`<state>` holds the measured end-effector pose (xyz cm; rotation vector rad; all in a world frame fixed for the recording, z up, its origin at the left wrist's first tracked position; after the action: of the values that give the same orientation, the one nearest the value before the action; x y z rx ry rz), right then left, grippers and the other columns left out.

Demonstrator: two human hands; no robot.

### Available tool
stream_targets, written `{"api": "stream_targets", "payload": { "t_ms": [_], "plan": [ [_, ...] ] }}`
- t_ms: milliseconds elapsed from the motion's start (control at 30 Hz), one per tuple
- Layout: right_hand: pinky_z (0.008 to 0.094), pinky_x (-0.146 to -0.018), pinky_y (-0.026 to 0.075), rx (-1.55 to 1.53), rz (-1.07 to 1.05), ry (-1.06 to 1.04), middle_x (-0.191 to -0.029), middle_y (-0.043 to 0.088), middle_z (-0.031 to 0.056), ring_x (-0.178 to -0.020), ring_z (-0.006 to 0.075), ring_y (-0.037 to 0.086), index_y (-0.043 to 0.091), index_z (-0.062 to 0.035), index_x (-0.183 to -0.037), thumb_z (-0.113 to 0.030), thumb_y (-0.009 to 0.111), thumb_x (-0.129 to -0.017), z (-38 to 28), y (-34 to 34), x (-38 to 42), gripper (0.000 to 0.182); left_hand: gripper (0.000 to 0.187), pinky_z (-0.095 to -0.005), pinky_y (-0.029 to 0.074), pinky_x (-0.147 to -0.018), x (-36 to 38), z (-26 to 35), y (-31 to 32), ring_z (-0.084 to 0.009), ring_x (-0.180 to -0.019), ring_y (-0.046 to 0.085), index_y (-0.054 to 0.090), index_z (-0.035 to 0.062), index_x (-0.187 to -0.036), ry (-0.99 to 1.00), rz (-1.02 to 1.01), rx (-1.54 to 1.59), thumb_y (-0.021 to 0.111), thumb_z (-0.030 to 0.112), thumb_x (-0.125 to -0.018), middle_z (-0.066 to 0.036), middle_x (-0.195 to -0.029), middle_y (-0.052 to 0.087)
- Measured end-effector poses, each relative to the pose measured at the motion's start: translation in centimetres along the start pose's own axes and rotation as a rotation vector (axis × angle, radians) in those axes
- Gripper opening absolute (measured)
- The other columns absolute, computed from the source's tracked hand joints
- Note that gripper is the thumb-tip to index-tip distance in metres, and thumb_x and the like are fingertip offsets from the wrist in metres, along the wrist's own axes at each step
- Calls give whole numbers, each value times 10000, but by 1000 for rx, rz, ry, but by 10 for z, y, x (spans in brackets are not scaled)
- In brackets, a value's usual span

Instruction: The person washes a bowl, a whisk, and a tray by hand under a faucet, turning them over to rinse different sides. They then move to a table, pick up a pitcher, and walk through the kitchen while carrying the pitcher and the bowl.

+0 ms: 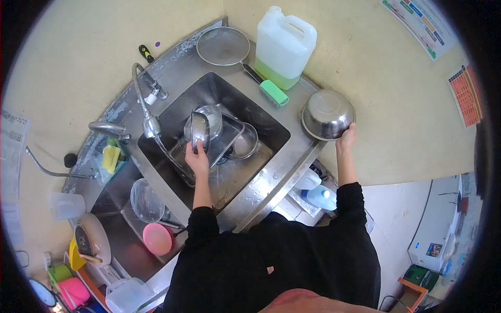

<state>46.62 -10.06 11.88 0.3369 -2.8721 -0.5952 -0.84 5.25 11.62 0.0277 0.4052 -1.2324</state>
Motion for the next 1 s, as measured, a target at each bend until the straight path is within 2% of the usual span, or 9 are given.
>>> {"api": "stream_targets", "payload": {
  "t_ms": [400,500,600,667,733,767,833,933,1000],
  "plan": [
    [362,-776,398,668,-241,92,-926,564,96,-856,200,519,525,-13,-1026,-605,477,-741,49,-42,-56,659,144,-263,410,-605,7,-52,-73,-126,-668,520,539,50,-814,-787,220,774,498,184,-846,-12,-742,549],
    [362,-707,386,797,33,161,-874,525,104,-822,206,483,496,5,-997,-591,496,-734,50,-42,-54,651,150,-279,415,-589,21,-118,-79,-136,-659,519,520,76,-787,-1020,297,984,466,196,-860,-4,-719,533],
    [363,-705,369,1256,388,-640,-913,478,119,-869,223,437,445,28,-1036,-453,540,-774,19,-9,1,556,214,-290,418,-583,32,-145,-89,-143,-653,510,520,64,-797,-1014,386,956,431,240,-879,-10,-708,530],
    [353,-739,367,1019,12,-1109,-987,444,142,-934,224,406,426,22,-1029,-286,558,-799,-6,40,86,406,253,-283,412,-588,34,-101,-100,-145,-649,502,518,43,-798,-949,437,815,416,258,-886,-17,-706,529],
    [335,-793,366,559,-648,-571,-935,484,145,-891,250,463,455,-14,-985,-122,500,-817,30,92,185,205,294,-278,406,-589,34,-82,-104,-143,-647,493,519,24,-795,-867,450,677,405,277,-890,-23,-702,527],
    [338,-796,366,689,-1022,-889,-925,502,130,-861,255,480,477,-22,-973,-75,488,-801,41,121,242,180,315,-277,403,-588,35,-82,-105,-140,-646,489,521,14,-791,-820,443,609,402,288,-891,-25,-700,526],
    [398,-935,304,620,-1601,-560,-1171,431,179,-1104,331,392,475,-44,-1102,-102,505,-776,96,153,341,333,345,-273,396,-575,39,-77,-104,-133,-636,482,522,7,-768,-721,427,434,401,306,-889,-26,-685,521],
    [413,-929,310,656,-1572,-1044,-1204,435,147,-1127,338,384,519,-105,-1090,-203,462,-811,142,192,414,302,390,-259,371,-516,40,-58,-100,-113,-579,454,526,2,-700,-630,405,224,414,329,-883,-18,-632,503],
    [411,-877,353,958,-1718,-252,-1068,534,165,-1044,314,473,598,-96,-957,-224,462,-796,220,245,398,246,385,-283,406,-545,47,-72,-103,-134,-625,496,542,-35,-813,-665,327,307,402,317,-888,-66,-733,545]
  ]
}}
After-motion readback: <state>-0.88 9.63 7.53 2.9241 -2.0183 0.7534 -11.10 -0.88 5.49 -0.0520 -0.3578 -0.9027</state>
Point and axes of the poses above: each hand's wrist, its own x-axis away from the middle knuckle, its own y-axis out of the palm, z = x × y, the point moved 3 cm from there along -x, towards the middle knuckle
